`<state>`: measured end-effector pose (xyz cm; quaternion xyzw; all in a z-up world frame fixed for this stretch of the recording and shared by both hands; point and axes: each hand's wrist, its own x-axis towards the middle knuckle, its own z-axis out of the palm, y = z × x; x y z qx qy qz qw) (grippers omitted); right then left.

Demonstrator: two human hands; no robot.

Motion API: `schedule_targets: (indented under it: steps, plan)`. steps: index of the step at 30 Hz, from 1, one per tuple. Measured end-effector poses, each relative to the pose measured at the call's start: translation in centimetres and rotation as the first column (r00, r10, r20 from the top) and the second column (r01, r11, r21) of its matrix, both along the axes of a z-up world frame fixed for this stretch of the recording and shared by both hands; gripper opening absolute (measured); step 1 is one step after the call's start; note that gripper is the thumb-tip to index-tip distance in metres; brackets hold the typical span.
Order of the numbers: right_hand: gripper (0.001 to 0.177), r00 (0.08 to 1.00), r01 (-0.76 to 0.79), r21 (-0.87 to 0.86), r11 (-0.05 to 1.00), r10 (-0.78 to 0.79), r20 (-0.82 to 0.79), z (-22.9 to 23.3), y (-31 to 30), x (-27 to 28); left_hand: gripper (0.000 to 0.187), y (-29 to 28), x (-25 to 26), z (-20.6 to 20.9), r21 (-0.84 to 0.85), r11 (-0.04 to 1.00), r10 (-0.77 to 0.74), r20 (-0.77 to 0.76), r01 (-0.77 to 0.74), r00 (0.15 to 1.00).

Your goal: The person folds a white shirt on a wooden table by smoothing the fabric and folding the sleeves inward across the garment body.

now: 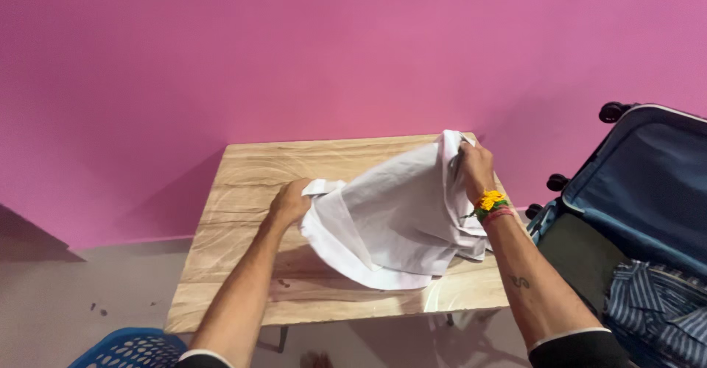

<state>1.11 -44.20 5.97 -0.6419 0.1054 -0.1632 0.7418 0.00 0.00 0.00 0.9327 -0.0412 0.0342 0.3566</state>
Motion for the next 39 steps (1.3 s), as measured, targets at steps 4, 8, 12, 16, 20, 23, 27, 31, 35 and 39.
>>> schedule_targets:
  steps: [4, 8, 12, 16, 20, 23, 27, 31, 35, 39]
  plan:
    - [0.026, 1.000, 0.021, -0.063, 0.998, -0.019, 0.025, -0.3, 0.1, 0.1, 0.048, -0.4, 0.6, -0.8, 0.037, 0.999, -0.006, -0.094, 0.010, 0.996]
    - [0.034, 0.993, -0.040, -0.333, 0.942, 0.001, -0.117, -2.0, 0.6, 1.7, 0.044, -1.5, 2.9, -0.7, 0.055, 0.979, -0.158, -0.411, 0.198, 0.898]
    - [0.051, 0.795, -0.604, -0.577, 0.549, 0.457, -0.398, -5.1, -0.7, 4.8, 0.071, -2.5, 5.8, -1.5, 0.140, 0.917, -0.084, -0.848, 0.373, 0.524]
    - [0.054, 0.747, -0.661, -0.737, 0.139, 0.214, -0.630, -7.4, -0.6, 6.0, 0.082, -4.2, 11.6, -4.8, 0.085, 0.846, -0.317, -0.714, 0.527, 0.624]
    - [0.068, 0.708, -0.690, -0.618, 0.377, 0.175, -0.684, -7.8, 1.6, 5.3, 0.090, -7.3, 14.4, -7.9, -0.088, 0.867, -0.437, -0.608, 0.491, 0.663]
    - [0.090, 0.659, -0.699, -0.556, 0.450, 0.101, -0.746, -8.2, 4.6, 3.3, 0.099, -10.2, 13.3, -10.8, -0.203, 0.829, -0.543, -0.519, 0.521, 0.661]
    - [0.095, 0.563, -0.790, -0.486, 0.374, 0.130, -0.816, -10.0, 7.9, 0.8, 0.107, -13.0, 13.1, -13.4, -0.121, 0.824, -0.552, -0.394, 0.553, 0.735]
    - [0.088, 0.590, -0.760, -0.481, 0.436, 0.155, -0.792, -13.9, 6.9, 0.2, 0.108, -15.8, 12.9, -14.1, -0.045, 0.833, -0.519, -0.412, 0.552, 0.749]
    - [0.073, 0.626, -0.726, -0.444, 0.525, 0.240, -0.741, -19.3, 2.6, 0.4, 0.096, -16.8, 12.4, -15.2, 0.050, 0.856, -0.438, -0.456, 0.514, 0.775]
    - [0.057, 0.711, -0.602, -0.249, 0.759, 0.367, -0.600, -24.3, -1.5, -0.2, 0.080, -17.6, 10.1, -15.2, 0.159, 0.918, -0.259, -0.457, 0.365, 0.851]
